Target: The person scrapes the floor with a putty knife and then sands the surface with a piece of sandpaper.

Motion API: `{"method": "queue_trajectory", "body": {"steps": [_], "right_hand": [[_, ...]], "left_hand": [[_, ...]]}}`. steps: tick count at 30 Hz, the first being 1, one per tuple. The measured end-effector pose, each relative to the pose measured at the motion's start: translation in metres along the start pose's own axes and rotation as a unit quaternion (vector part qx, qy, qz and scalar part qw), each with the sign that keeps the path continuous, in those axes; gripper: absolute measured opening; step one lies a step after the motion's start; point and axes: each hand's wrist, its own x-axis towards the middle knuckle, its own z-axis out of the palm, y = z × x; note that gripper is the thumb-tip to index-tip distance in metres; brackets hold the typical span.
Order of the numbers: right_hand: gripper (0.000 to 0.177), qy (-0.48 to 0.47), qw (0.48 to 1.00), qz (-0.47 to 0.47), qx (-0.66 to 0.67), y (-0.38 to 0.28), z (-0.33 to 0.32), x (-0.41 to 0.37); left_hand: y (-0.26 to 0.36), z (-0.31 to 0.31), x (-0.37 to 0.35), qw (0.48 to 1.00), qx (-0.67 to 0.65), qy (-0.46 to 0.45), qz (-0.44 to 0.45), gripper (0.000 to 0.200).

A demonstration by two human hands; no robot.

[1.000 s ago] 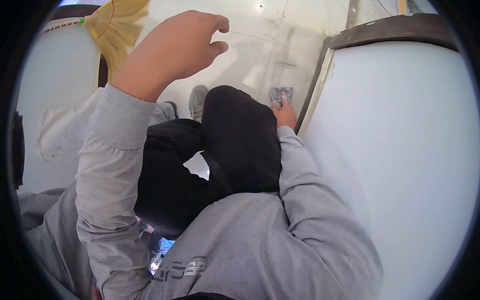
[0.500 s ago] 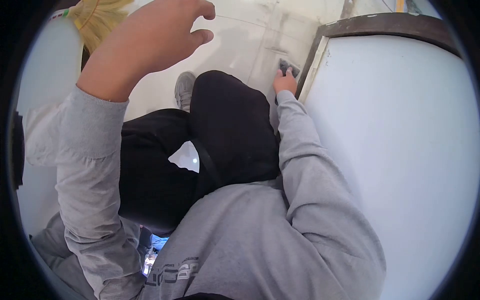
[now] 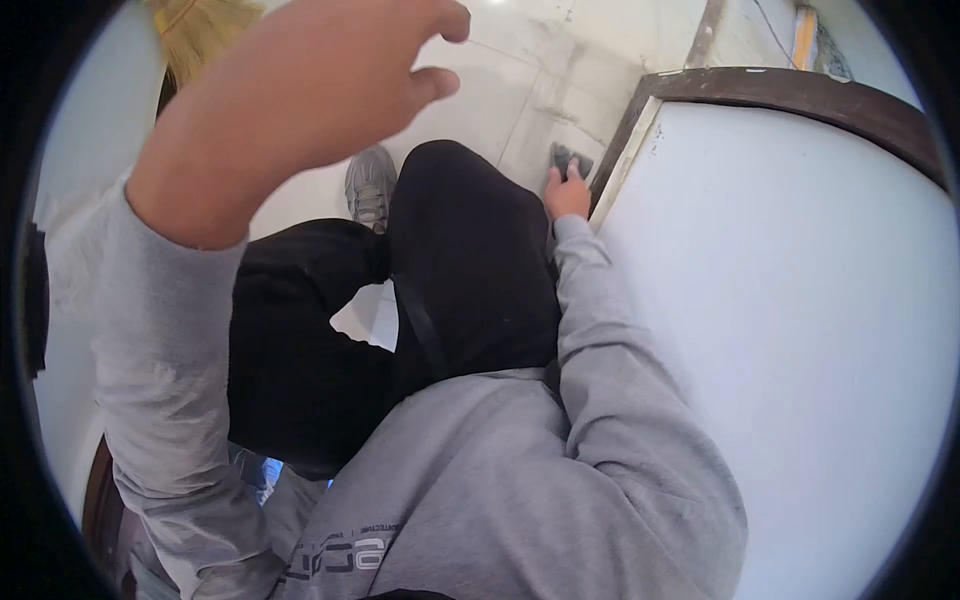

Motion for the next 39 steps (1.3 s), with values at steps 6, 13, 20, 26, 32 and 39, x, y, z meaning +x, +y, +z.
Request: {"method": "queue_trajectory", "body": {"steps": [6, 13, 20, 26, 32, 39], "right_hand": [[0.072, 0.015, 1.0, 0.019, -0.006, -0.004, -0.018, 0.052], [0.063, -0.049, 0.996, -0.006, 0.079, 0.003, 0.031, -0.083], [0.063, -0.012, 0.999, -0.022, 0.032, -0.022, 0.035, -0.026], [0.067, -0.138, 0.99, -0.018, -0.04, -0.016, 0.031, -0.039], [0.068, -0.169, 0.982, -0.055, -0.058, -0.007, 0.026, -0.014], [0.066, -0.169, 0.971, -0.16, -0.06, 0.018, 0.011, -0.01]], "left_hand": [[0.006, 0.012, -0.007, 0.995, -0.042, 0.054, -0.077, 0.026], [0.012, -0.004, -0.002, 0.975, -0.031, -0.115, -0.188, 0.037], [0.001, 0.039, -0.025, 0.965, -0.001, -0.106, -0.241, 0.035], [-0.019, 0.03, -0.039, 0.96, -0.023, -0.079, -0.266, 0.037], [-0.06, 0.021, -0.065, 0.937, -0.093, -0.041, -0.335, 0.044], [-0.217, 0.13, -0.059, 0.893, -0.173, -0.058, -0.411, 0.06]]}}
